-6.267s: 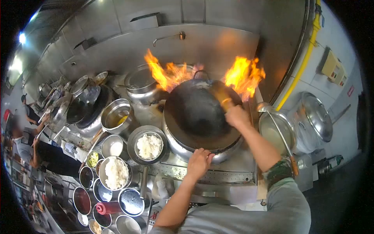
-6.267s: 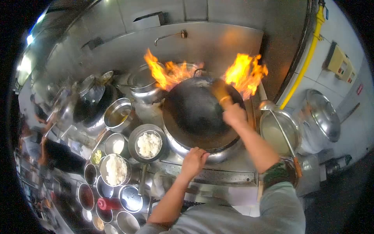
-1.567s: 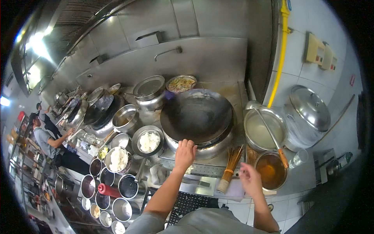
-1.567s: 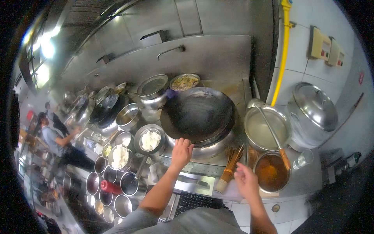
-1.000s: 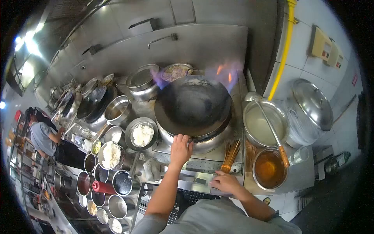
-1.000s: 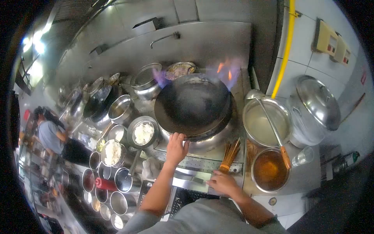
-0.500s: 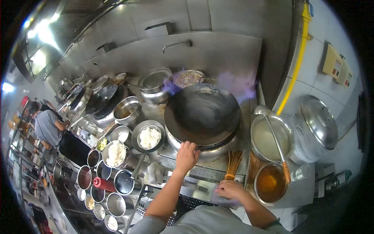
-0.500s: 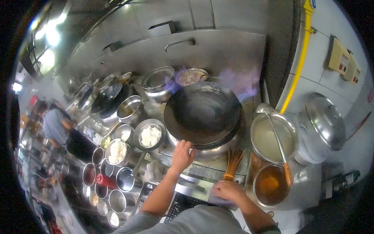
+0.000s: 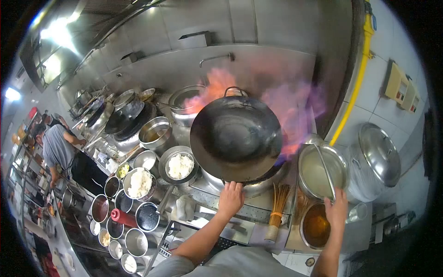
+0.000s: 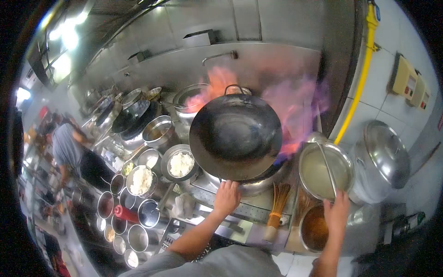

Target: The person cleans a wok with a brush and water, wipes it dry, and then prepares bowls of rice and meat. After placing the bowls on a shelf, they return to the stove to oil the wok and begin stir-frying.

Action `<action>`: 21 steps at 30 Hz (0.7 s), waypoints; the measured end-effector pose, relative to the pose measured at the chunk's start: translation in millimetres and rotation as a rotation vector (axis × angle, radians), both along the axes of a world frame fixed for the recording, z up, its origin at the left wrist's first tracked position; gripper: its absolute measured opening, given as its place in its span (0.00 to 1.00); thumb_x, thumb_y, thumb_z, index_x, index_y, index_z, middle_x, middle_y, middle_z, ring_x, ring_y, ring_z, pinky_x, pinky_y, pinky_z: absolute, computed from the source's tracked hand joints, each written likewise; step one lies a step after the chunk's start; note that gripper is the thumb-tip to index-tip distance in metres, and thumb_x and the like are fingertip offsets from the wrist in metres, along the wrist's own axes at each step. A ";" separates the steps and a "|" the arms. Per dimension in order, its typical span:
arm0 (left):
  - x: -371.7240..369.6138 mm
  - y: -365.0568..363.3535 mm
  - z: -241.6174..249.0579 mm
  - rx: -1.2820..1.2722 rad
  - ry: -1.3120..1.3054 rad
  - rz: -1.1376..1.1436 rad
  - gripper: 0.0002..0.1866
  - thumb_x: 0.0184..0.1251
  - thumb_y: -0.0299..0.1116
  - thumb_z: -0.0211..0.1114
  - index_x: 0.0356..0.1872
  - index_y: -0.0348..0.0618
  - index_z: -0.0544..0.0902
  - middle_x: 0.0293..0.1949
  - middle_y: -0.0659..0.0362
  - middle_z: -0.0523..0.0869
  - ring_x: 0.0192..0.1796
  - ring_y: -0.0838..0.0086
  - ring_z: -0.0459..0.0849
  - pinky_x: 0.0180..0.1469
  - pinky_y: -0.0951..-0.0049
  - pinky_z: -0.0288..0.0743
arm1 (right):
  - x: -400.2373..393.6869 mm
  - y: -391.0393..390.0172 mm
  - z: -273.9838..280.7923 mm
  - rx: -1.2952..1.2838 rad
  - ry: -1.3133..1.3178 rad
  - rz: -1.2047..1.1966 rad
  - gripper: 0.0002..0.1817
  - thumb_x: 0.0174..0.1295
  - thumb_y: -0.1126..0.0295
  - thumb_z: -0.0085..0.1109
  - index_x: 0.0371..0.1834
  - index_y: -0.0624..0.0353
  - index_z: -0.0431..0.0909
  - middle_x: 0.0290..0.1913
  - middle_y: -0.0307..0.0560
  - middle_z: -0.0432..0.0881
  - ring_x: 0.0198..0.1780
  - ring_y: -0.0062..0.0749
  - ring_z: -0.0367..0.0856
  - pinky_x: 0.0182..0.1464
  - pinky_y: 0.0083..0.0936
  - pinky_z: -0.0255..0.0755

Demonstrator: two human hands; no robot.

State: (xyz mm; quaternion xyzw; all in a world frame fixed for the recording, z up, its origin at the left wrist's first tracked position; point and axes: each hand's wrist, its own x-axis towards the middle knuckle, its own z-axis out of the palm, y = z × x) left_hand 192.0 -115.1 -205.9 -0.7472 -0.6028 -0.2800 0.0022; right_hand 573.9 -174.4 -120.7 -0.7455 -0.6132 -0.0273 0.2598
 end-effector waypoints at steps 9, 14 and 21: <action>-18.9 14.7 14.3 0.054 -0.024 0.009 0.13 0.59 0.33 0.67 0.42 0.41 0.76 0.40 0.50 0.75 0.48 0.54 0.77 0.45 0.56 0.77 | 127.4 33.4 -88.5 -0.140 -0.080 0.088 0.24 0.59 0.71 0.64 0.57 0.62 0.68 0.31 0.55 0.81 0.32 0.58 0.81 0.36 0.44 0.77; -25.3 11.5 20.1 0.019 -0.074 -0.045 0.18 0.61 0.34 0.67 0.50 0.39 0.77 0.44 0.50 0.77 0.52 0.54 0.77 0.50 0.56 0.77 | -23.7 29.8 16.3 -0.551 0.993 0.309 0.20 0.67 0.73 0.57 0.61 0.59 0.66 0.25 0.38 0.71 0.19 0.20 0.70 0.15 0.20 0.65; -71.8 -70.8 55.3 -0.048 -0.432 -0.345 0.23 0.70 0.36 0.64 0.63 0.41 0.75 0.65 0.45 0.76 0.68 0.48 0.74 0.67 0.59 0.71 | -252.2 89.7 99.5 -0.657 1.455 0.915 0.38 0.64 0.76 0.57 0.78 0.58 0.55 0.37 0.44 0.76 0.18 0.20 0.68 0.15 0.19 0.64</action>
